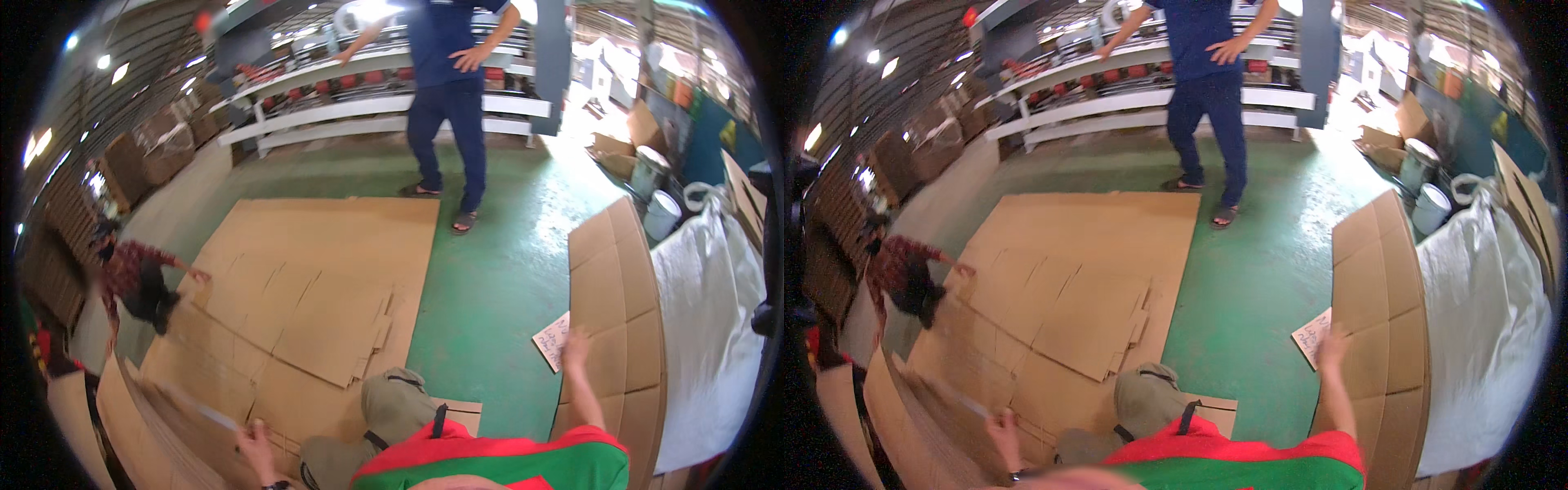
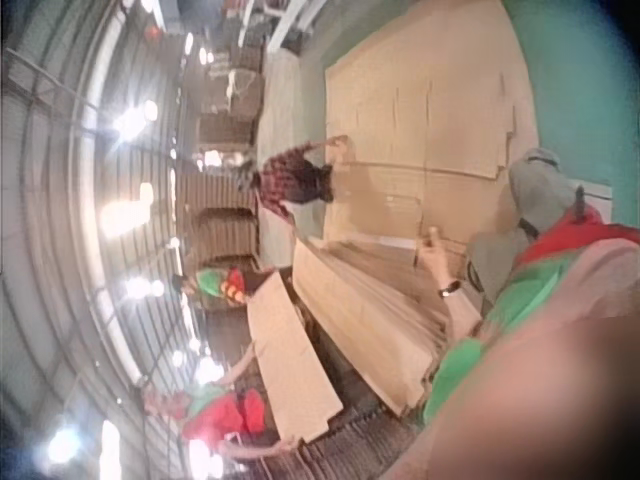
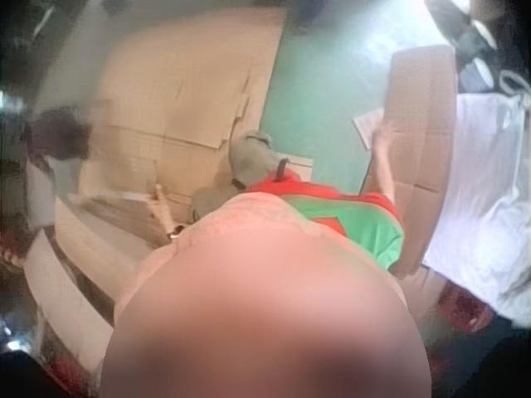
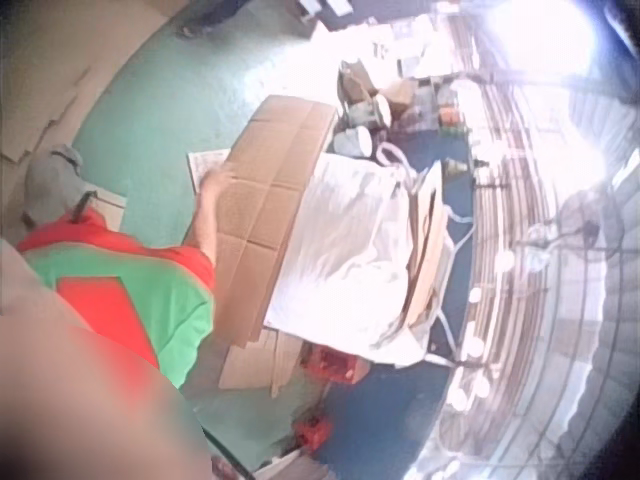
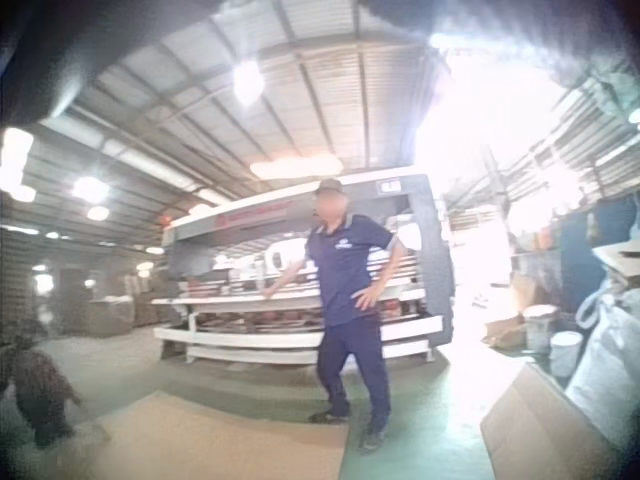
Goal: The person sits on the floor and repeatedly picks up flat cardboard pieces from a large pile, then places them onto a separate stack. The person occasionally pauses to move a white bucket before resuming the stacking process.
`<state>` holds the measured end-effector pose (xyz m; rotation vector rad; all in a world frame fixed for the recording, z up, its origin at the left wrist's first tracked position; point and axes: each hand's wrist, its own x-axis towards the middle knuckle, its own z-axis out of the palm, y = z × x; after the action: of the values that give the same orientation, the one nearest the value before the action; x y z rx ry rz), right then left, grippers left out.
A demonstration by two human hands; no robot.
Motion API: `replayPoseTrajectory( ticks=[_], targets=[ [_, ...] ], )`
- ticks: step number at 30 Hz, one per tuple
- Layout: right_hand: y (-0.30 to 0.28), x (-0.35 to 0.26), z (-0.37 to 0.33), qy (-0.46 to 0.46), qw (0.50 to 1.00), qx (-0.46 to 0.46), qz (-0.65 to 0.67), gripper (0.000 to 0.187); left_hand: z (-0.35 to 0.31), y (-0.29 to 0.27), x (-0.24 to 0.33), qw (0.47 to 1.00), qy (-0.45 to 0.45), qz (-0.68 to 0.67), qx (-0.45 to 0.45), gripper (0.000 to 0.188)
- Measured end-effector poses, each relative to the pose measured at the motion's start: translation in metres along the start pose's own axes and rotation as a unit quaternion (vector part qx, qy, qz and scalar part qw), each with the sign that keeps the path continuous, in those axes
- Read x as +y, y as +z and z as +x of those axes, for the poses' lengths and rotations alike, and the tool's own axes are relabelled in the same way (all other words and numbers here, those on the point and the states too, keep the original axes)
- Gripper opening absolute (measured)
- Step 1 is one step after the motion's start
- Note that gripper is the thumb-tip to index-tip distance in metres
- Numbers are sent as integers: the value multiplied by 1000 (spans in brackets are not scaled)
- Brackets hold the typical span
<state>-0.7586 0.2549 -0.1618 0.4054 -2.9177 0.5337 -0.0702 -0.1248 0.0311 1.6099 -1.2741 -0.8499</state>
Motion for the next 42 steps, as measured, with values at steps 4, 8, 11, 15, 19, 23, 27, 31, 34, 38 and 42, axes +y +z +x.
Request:
replayPoseTrajectory(
  ticks=[4,8,11,15,19,23,27,31,34,38,42],
  targets=[
    [79,-198,-74,-332,926,-160,-75,58,-1,-149,74,941,175,-189,218,56],
    [65,-374,-159,-506,818,-219,163,55,5,-305,193,836,353,-263,328,49],
    [42,-441,-205,-559,753,-245,248,50,-11,-338,242,807,401,-191,389,47],
    [52,-454,-229,-605,724,-303,136,54,-29,-284,208,863,363,-57,346,36],
    [101,-396,-222,-568,733,-373,21,57,-93,-230,97,928,146,147,310,39],
    [127,-383,-210,-566,718,-386,125,52,-157,-239,18,882,2,335,333,52],
    [108,-424,-230,-627,695,-326,129,44,-189,-290,-22,885,-72,298,349,56],
    [77,-499,-294,-653,606,-403,210,41,-136,-331,-53,877,-76,356,314,67],
    [57,-533,-346,-666,556,-436,239,40,-101,-325,-74,917,-199,317,140,88],
    [38,-550,-405,-656,488,-503,281,38,-93,-282,-98,847,-106,482,196,83],
    [19,-563,-453,-653,423,-578,244,42,-91,-272,-97,872,-101,411,246,67]
  ],
)
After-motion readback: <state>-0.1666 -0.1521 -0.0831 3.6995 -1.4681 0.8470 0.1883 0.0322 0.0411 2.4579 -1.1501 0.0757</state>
